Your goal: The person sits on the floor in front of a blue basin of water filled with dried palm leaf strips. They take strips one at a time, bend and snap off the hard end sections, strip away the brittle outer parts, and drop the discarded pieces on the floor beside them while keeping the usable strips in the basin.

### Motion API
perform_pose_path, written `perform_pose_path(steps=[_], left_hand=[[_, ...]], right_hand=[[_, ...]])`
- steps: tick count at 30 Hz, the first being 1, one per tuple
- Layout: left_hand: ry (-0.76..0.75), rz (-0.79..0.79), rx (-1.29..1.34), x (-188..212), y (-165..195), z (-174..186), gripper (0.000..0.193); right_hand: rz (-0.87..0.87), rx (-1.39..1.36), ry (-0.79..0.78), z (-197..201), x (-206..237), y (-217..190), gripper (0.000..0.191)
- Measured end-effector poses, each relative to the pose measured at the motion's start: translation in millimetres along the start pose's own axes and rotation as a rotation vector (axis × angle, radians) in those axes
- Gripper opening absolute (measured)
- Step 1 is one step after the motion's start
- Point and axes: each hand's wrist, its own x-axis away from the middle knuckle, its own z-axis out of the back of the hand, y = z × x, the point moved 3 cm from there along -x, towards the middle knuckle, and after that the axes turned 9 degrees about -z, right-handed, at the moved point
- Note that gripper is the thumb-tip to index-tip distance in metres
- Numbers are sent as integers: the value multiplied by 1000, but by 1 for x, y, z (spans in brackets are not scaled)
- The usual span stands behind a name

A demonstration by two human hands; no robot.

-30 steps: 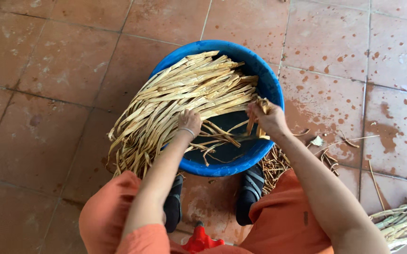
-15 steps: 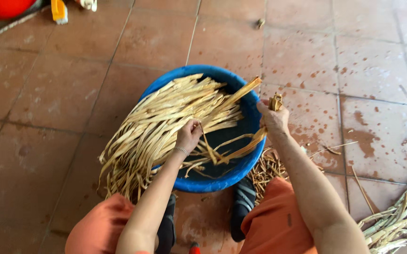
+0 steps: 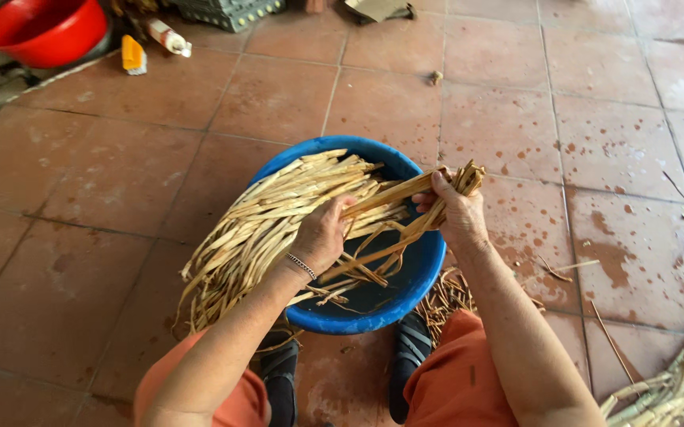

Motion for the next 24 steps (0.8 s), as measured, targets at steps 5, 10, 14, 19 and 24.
perform_pose_path(steps=[5,10,14,19,24], left_hand=[[-18,-64,-326,0,4,49,32],[58,-135,-307,7,5,62,26],[49,-170,-339,9,-2,59,23],[184,-243,-481,9,-20,70,24],[184,-214,-508,18,-50,76,13]], right_hand=[[317,425,88,-41,28,-22,32],[1021,1102,-93,-81,61,-24,58],[757,1155,-229,-86,57,-9,75],[677,1256,-338,-102,60,15,62],[761,1224,-392,-116,61,25,44]])
